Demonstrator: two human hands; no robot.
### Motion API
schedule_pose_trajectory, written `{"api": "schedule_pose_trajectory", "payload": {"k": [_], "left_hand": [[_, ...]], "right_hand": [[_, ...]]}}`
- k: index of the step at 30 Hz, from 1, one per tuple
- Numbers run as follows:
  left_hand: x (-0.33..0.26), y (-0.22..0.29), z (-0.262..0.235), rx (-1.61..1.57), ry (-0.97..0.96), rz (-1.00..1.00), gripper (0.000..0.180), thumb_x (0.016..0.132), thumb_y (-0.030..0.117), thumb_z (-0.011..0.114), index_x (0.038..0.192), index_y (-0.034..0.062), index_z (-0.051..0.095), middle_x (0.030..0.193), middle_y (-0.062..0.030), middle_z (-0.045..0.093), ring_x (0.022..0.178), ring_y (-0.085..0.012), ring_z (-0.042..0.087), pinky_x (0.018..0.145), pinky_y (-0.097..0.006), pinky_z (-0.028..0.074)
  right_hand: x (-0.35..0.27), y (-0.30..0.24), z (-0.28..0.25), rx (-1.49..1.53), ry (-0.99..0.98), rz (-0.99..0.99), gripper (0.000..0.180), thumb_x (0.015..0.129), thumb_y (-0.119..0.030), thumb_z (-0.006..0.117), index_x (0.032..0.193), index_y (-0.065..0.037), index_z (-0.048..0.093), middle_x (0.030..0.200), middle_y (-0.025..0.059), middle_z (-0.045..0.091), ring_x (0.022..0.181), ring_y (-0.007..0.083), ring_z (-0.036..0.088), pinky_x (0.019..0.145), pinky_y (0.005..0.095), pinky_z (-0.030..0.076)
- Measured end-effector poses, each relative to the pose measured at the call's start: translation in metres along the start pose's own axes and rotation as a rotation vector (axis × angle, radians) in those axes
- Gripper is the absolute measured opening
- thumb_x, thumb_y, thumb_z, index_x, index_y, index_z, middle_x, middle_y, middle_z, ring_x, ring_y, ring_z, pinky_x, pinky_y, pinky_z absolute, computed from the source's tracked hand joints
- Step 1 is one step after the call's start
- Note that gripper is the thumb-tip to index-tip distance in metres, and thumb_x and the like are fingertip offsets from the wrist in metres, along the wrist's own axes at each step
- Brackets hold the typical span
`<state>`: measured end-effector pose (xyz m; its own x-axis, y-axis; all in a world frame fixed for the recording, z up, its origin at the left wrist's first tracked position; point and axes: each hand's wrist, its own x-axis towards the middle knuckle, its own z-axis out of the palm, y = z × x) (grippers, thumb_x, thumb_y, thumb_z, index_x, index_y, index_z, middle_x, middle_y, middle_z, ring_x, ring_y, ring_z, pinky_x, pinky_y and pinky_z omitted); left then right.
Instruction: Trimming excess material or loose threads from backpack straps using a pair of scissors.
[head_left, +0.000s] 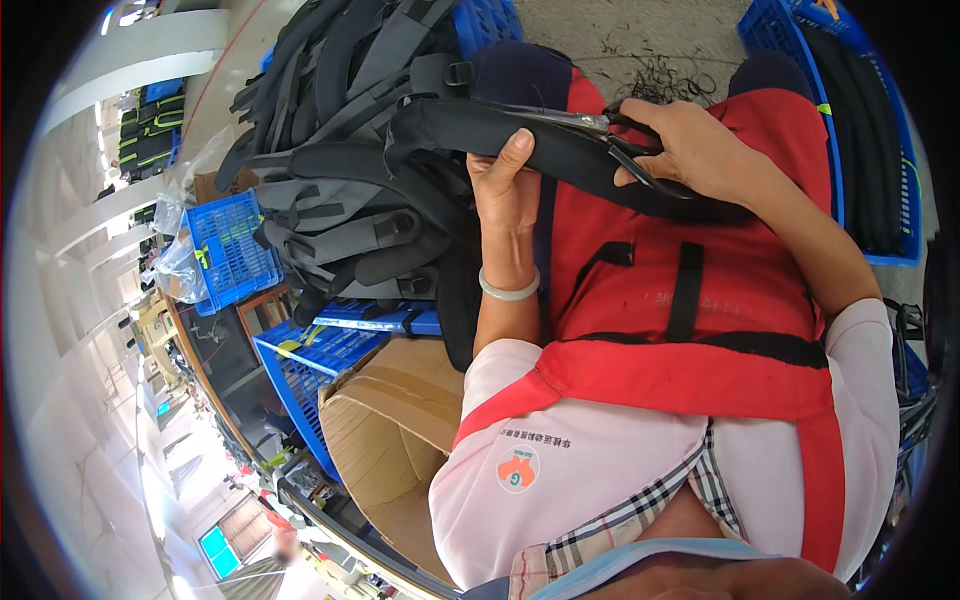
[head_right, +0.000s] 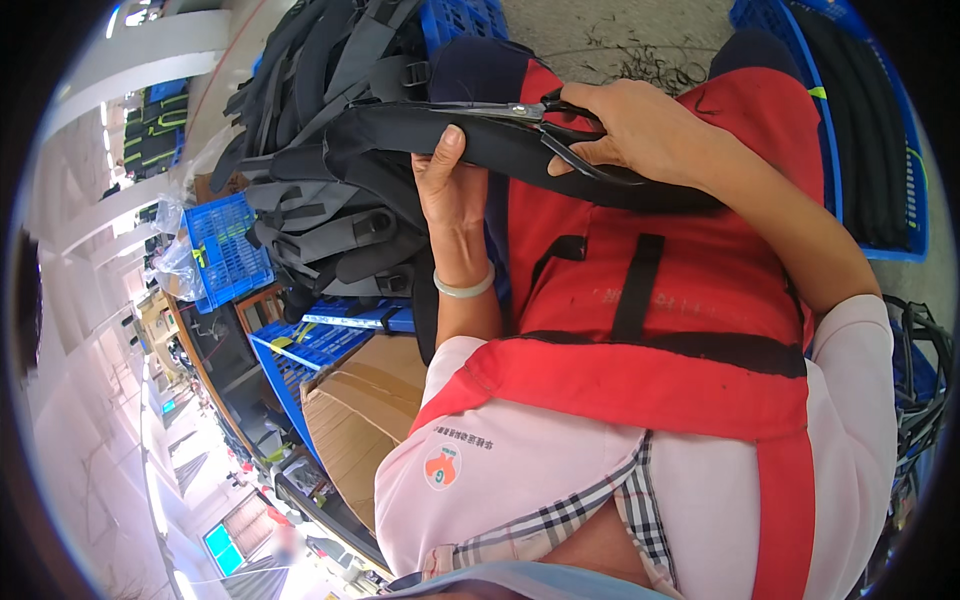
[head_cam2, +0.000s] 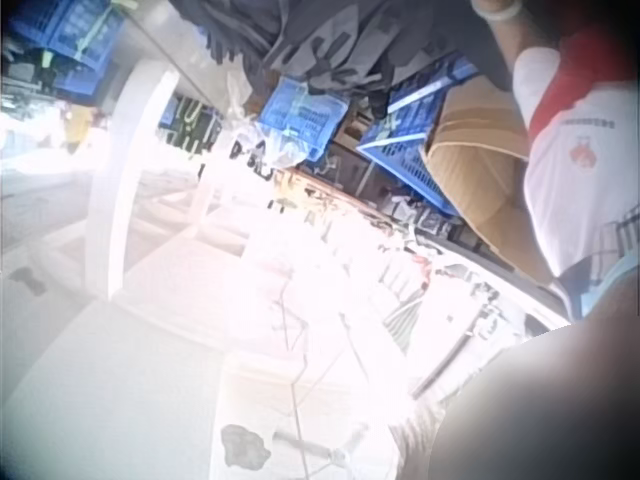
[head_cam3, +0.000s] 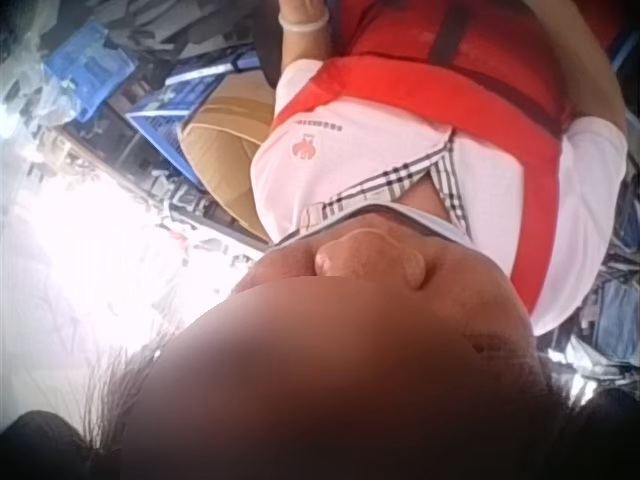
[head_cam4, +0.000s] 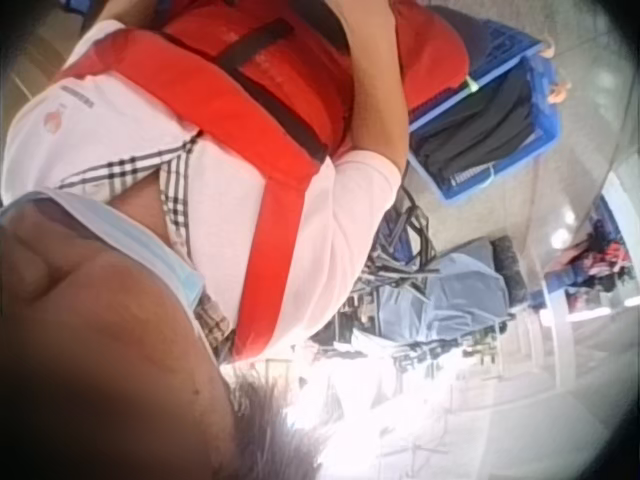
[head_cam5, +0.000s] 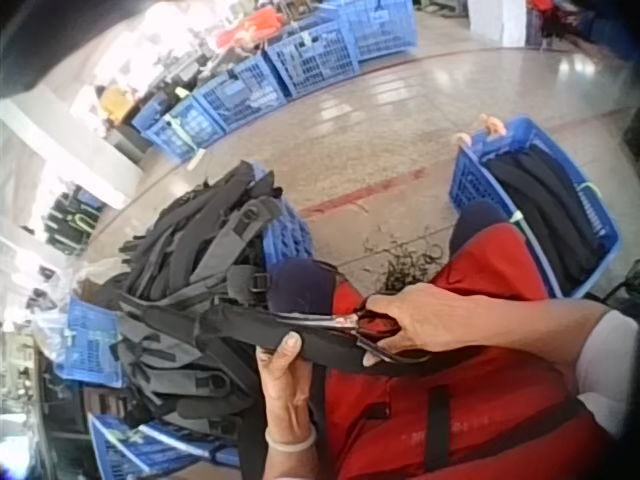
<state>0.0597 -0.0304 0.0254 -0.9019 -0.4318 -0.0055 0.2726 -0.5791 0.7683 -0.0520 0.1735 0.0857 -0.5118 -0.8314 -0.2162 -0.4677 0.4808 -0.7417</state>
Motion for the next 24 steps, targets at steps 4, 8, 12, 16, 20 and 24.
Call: {"api": "schedule_pose_trajectory", "payload": {"k": [4, 8, 12, 16, 20, 24], "left_hand": [[-0.002, -0.002, 0.001, -0.031, 0.0, -0.022, 0.021, 0.081, 0.0, 0.069, 0.101, 0.0056, 0.064, 0.095, -0.0083, 0.068, 0.089, -0.0216, 0.066, 0.087, -0.038, 0.052], [0.0, -0.004, 0.005, -0.066, -0.017, -0.031, 0.023, 0.08, 0.0, 0.07, 0.101, 0.0064, 0.064, 0.096, -0.0077, 0.067, 0.091, -0.0216, 0.066, 0.088, -0.039, 0.052], [-0.001, -0.005, 0.005, -0.067, 0.025, -0.044, 0.023, 0.08, 0.001, 0.07, 0.101, 0.0069, 0.064, 0.096, -0.007, 0.067, 0.091, -0.0216, 0.065, 0.089, -0.039, 0.052], [-0.001, -0.007, 0.002, -0.079, 0.015, -0.061, 0.023, 0.079, 0.001, 0.071, 0.101, 0.0076, 0.064, 0.095, -0.0066, 0.067, 0.092, -0.0217, 0.065, 0.09, -0.039, 0.051], [-0.001, -0.004, 0.003, -0.091, 0.007, -0.052, 0.023, 0.08, 0.001, 0.07, 0.1, 0.0076, 0.064, 0.096, -0.0065, 0.067, 0.092, -0.0217, 0.065, 0.09, -0.039, 0.051], [-0.002, -0.004, 0.01, -0.064, 0.03, -0.043, 0.022, 0.081, 0.0, 0.069, 0.101, 0.0069, 0.064, 0.096, -0.0066, 0.067, 0.091, -0.0216, 0.065, 0.088, -0.038, 0.052]], "right_hand": [[0.001, 0.011, 0.006, 0.046, 0.008, -0.046, 0.066, 0.074, -0.048, 0.075, 0.113, 0.001, 0.052, 0.074, 0.0229, 0.06, 0.074, 0.0419, 0.059, 0.065, 0.045, 0.045], [-0.002, 0.027, 0.018, 0.045, 0.191, -0.29, 0.065, 0.071, -0.038, 0.078, 0.114, 0.001, 0.049, 0.076, 0.025, 0.059, 0.076, 0.0425, 0.059, 0.064, 0.0443, 0.044], [-0.002, 0.019, 0.009, 0.057, 0.032, -0.185, 0.062, 0.074, -0.043, 0.076, 0.11, 0.001, 0.052, 0.072, 0.0222, 0.059, 0.072, 0.0403, 0.059, 0.064, 0.0437, 0.044], [0.002, 0.023, 0.009, 0.076, -0.011, -0.076, 0.064, 0.071, -0.044, 0.078, 0.109, 0.0, 0.052, 0.071, 0.0211, 0.058, 0.07, 0.0397, 0.059, 0.063, 0.0436, 0.044], [-0.002, 0.009, 0.0, 0.068, -0.109, -0.011, 0.075, 0.067, -0.033, 0.081, 0.122, 0.0, 0.044, 0.09, 0.0258, 0.06, 0.088, 0.0438, 0.058, 0.073, 0.0447, 0.045], [-0.004, 0.02, 0.005, 0.003, -0.021, -0.134, 0.078, 0.065, -0.031, 0.082, 0.124, 0.001, 0.041, 0.093, 0.0263, 0.06, 0.09, 0.0437, 0.058, 0.074, 0.0451, 0.045]]}}
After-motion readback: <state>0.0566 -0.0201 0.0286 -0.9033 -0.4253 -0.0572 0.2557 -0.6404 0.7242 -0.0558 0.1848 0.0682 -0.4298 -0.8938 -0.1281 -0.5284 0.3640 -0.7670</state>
